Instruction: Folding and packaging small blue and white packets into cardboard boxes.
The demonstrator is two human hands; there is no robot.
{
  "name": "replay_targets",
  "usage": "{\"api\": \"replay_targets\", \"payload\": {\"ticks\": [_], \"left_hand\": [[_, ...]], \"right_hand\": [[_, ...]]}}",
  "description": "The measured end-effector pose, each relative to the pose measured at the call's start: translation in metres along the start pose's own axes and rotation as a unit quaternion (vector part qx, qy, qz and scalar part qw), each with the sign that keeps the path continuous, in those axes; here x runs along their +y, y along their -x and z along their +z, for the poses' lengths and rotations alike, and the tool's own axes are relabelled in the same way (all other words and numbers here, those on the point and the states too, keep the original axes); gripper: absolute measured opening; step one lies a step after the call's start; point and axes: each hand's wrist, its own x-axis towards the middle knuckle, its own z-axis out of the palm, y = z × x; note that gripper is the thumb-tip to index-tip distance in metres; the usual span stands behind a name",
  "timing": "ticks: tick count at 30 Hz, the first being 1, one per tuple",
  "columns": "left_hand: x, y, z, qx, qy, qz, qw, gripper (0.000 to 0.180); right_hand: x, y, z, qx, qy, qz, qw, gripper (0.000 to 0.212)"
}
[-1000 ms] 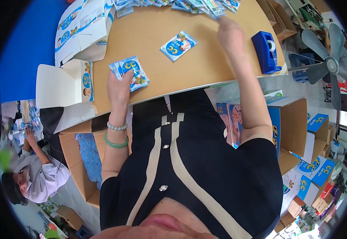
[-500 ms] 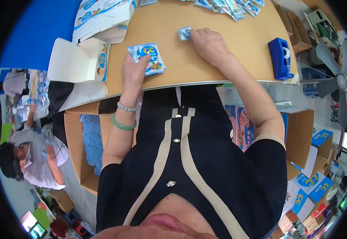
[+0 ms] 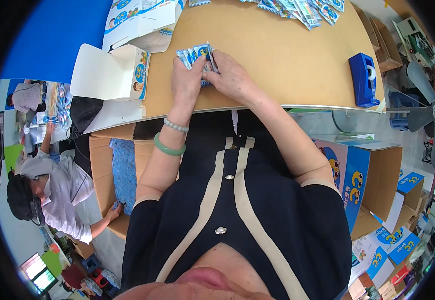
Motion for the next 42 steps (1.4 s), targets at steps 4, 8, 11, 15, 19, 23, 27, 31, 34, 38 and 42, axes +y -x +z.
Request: {"api": "replay_targets", "payload": {"ticks": [4,8,11,15,19,23,27,31,34,38,42], "left_hand": [[0.001,-0.004,0.001,-0.002,-0.041,0.005,0.999,0.048],[0.003,-0.006,0.0,-0.007,-0.064,0.017,0.998,0.047],[0.003,-0.006,0.001,0.003,-0.062,0.028,0.998,0.045],[0.013,-0.008,-0.001,-0.006,-0.066,0.02,0.998,0.045],[0.01,-0.014,0.007,0.016,-0.096,0.022,0.995,0.044],[0.018,-0.016,0.014,0.015,-0.087,0.031,0.996,0.048],[0.02,-0.013,0.018,-0.022,-0.034,0.083,0.996,0.05],[0.007,-0.014,0.015,-0.062,0.003,0.055,0.997,0.049],[-0.004,-0.018,0.015,-0.069,0.032,0.048,0.996,0.049],[-0.005,-0.014,0.02,-0.023,-0.029,0.042,0.998,0.046],[-0.001,-0.017,0.023,-0.037,0.011,0.048,0.998,0.045]], "right_hand": [[0.025,0.008,0.014,0.199,0.2,-0.221,0.934,0.027],[0.038,0.008,0.023,0.242,0.213,-0.225,0.919,0.03],[0.046,0.006,0.014,0.18,0.196,-0.186,0.946,0.033],[0.04,0.009,-0.002,0.129,0.185,-0.176,0.958,0.036],[0.051,0.019,-0.001,0.135,0.177,-0.204,0.953,0.036],[0.052,0.02,0.002,0.133,0.162,-0.186,0.96,0.038],[0.043,0.017,0.012,0.121,0.134,-0.142,0.973,0.042],[0.063,0.018,0.013,0.114,0.215,-0.192,0.951,0.042],[0.075,0.0,-0.029,0.101,0.107,-0.127,0.981,0.04],[0.101,-0.06,-0.141,0.296,0.19,0.061,0.934,0.044],[0.164,-0.075,-0.176,0.354,0.354,0.085,0.862,0.017]]}}
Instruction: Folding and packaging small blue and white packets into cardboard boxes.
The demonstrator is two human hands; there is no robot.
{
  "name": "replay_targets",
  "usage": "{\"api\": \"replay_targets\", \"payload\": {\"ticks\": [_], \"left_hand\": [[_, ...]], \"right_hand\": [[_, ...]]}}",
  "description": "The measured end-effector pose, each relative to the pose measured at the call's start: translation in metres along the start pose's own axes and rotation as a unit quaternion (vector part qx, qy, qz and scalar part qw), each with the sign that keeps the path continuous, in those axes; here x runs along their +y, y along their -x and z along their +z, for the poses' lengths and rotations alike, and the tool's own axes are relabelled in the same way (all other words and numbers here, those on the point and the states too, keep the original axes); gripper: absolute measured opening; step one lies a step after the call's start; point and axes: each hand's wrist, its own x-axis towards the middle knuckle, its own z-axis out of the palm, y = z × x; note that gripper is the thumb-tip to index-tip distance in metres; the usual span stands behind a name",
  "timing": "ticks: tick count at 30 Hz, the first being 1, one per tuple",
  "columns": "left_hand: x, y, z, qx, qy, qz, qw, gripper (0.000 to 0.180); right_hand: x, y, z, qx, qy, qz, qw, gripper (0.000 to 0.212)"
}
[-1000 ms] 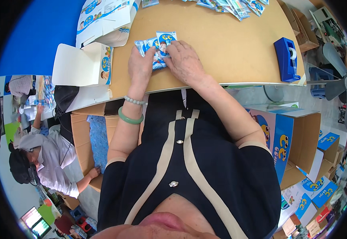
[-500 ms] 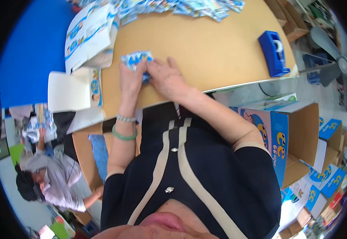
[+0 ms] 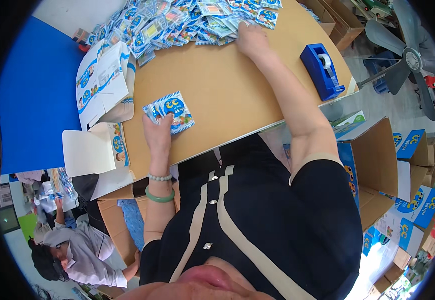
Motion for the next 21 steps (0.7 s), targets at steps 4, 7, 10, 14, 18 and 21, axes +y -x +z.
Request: {"api": "replay_targets", "payload": {"ticks": [4,7,10,14,18,21], "left_hand": [[-0.002,-0.001,0.0,-0.002,0.017,-0.005,1.0,0.045],[0.005,0.0,-0.002,-0.005,0.016,-0.022,1.0,0.045],[0.006,0.003,-0.005,-0.009,0.019,-0.021,1.0,0.046],[0.004,0.003,-0.006,-0.01,0.021,-0.02,1.0,0.045],[0.005,0.004,-0.003,-0.005,0.005,-0.011,1.0,0.046],[0.006,0.004,-0.004,0.01,-0.018,-0.013,1.0,0.047]], "right_hand": [[0.027,0.009,-0.002,-0.064,-0.051,0.0,0.997,0.022],[0.031,0.026,-0.026,-0.113,-0.191,0.099,0.97,0.026],[0.025,0.044,-0.058,-0.096,-0.376,0.216,0.896,0.025],[0.008,0.037,-0.064,-0.018,-0.104,0.166,0.98,0.03],[-0.037,0.034,-0.029,-0.12,-0.022,0.15,0.981,0.031],[-0.065,0.049,-0.001,0.038,0.141,0.062,0.987,0.031]]}}
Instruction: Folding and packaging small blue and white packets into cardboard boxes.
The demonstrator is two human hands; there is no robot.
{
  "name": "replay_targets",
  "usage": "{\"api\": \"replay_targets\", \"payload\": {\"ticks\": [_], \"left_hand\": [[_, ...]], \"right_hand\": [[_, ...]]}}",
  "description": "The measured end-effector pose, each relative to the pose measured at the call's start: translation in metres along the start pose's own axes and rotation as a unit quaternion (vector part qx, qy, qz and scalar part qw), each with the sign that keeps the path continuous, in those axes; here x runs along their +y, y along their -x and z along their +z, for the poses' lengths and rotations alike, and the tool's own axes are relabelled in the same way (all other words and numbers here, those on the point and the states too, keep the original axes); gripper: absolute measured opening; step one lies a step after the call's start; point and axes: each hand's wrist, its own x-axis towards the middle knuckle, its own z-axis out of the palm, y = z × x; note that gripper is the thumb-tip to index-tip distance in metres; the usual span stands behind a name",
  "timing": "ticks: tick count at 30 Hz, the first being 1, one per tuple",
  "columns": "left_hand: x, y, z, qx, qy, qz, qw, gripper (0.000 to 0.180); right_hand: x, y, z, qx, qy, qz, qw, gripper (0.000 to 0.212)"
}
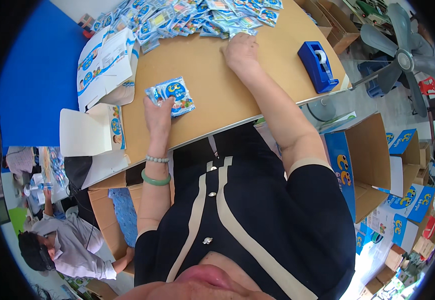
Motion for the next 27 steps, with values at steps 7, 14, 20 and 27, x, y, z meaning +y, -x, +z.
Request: {"api": "replay_targets", "payload": {"ticks": [7,14,20,27], "left_hand": [[0.006,0.004,-0.006,-0.001,-0.047,-0.029,0.998,0.053],[0.011,0.001,-0.007,0.002,-0.074,-0.047,0.996,0.051],[0.015,0.004,-0.007,0.001,-0.059,-0.053,0.997,0.048],[0.01,0.006,-0.01,0.012,-0.054,-0.04,0.998,0.046]], "right_hand": [[0.051,-0.011,-0.007,-0.231,-0.358,0.062,0.902,0.036],[-0.045,0.07,-0.053,-0.414,-0.697,0.142,0.568,0.035],[-0.091,0.11,-0.075,-0.175,-0.263,-0.116,0.942,0.029],[-0.083,0.104,-0.082,-0.297,-0.345,-0.09,0.886,0.03]]}}
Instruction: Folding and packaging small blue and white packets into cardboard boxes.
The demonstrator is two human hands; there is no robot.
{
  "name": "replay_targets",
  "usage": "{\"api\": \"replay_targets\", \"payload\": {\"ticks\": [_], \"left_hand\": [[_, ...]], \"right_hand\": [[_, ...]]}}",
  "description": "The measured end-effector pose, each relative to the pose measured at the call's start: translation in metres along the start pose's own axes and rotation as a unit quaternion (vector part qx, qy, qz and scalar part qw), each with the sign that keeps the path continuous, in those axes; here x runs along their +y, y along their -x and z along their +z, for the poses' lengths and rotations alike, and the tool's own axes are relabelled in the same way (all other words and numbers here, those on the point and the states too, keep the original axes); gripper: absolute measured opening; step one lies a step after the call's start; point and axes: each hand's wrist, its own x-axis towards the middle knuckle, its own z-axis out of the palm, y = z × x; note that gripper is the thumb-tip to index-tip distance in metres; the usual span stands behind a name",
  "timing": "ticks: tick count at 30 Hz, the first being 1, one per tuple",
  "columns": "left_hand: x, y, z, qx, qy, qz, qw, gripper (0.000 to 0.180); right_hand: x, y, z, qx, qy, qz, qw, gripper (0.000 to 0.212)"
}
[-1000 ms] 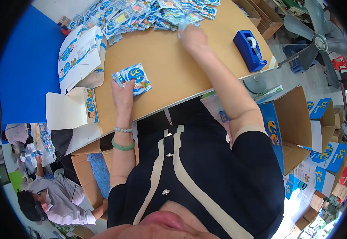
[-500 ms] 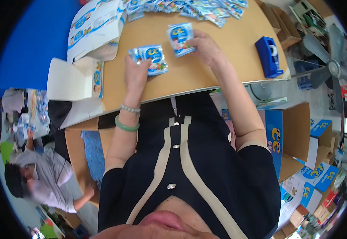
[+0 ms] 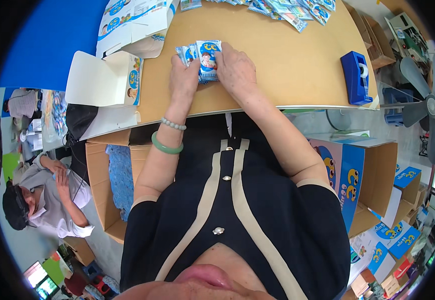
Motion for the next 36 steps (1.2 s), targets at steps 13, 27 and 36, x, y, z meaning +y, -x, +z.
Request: {"api": "replay_targets", "payload": {"ticks": [13,27,36], "left_hand": [[0.006,-0.007,0.012,-0.001,0.019,0.034,0.999,0.054],[0.0,-0.007,0.02,-0.022,0.195,0.013,0.98,0.053],[0.009,-0.003,0.022,-0.024,0.199,-0.003,0.98,0.052]], "right_hand": [[0.02,0.003,0.012,0.142,0.065,-0.069,0.985,0.022],[0.089,-0.065,-0.051,0.127,0.032,-0.095,0.987,0.027],[0.183,-0.12,-0.094,0.186,0.315,-0.126,0.922,0.024]]}}
